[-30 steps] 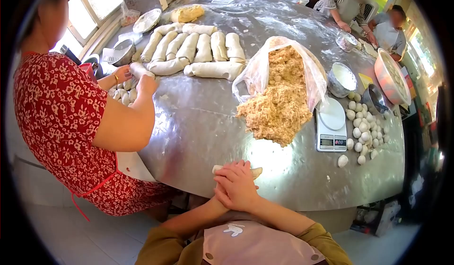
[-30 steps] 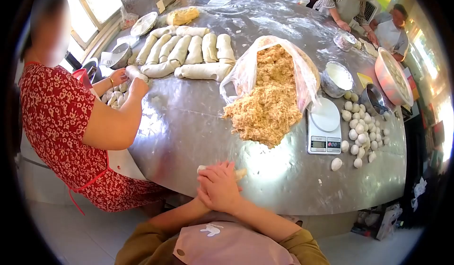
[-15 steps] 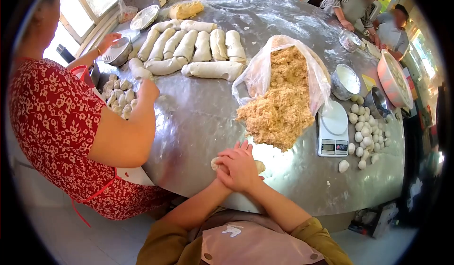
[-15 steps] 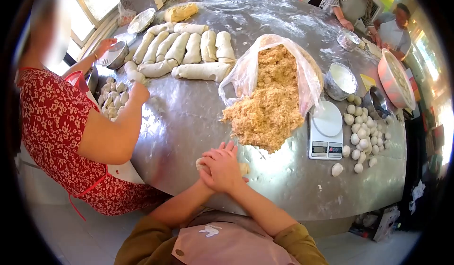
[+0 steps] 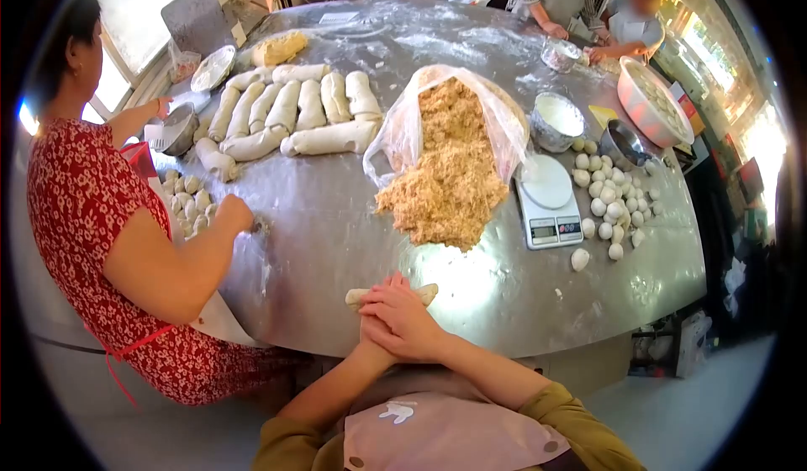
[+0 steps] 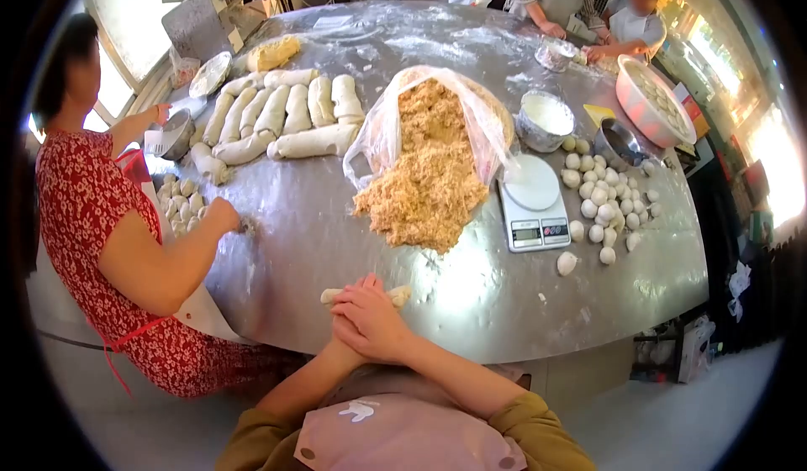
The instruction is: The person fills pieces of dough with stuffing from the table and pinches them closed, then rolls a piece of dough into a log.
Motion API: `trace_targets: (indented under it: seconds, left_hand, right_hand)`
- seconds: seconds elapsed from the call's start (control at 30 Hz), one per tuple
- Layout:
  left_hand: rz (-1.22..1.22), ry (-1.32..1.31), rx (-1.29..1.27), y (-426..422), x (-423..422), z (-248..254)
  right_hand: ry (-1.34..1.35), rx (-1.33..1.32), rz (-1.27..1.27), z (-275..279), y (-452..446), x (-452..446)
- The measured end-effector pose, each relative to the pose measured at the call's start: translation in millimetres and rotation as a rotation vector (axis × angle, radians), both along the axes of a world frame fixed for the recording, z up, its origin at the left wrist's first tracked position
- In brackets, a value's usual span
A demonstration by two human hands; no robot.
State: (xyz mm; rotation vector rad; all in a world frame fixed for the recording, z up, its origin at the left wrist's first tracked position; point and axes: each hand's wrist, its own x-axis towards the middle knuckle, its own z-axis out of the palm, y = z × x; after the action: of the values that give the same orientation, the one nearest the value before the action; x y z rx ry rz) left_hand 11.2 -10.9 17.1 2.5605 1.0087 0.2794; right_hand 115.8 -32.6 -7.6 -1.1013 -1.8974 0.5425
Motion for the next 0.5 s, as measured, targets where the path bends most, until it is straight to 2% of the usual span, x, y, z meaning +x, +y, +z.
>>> trace_targets:
  seconds: [0.1,0.2,0.3,0.4,0.5]
  left_hand:
    - [-0.083,-0.145,-0.128,-9,-16,30]
    - [0.238,0.020,-0.376,3,-15,-1]
    - [0.210,-0.156,0.138,6,-12,-22]
    - [0.219,-0.101,0.104,-6,-18,-52]
    - [0.186,0.031,0.143,-27,-26,-59]
  right_hand:
    - [0.119,-0.185,0.000,5,-13,0]
    - [0.147,-0.351,-0.140,15,-2,-2]
    - [-0.113,-0.144,-0.257,8,7,-8]
    - [-0.241,-0.123,-0.242,8,-7,-3]
    - [-0.214,-0.117,-0.167,1,-28,-2]
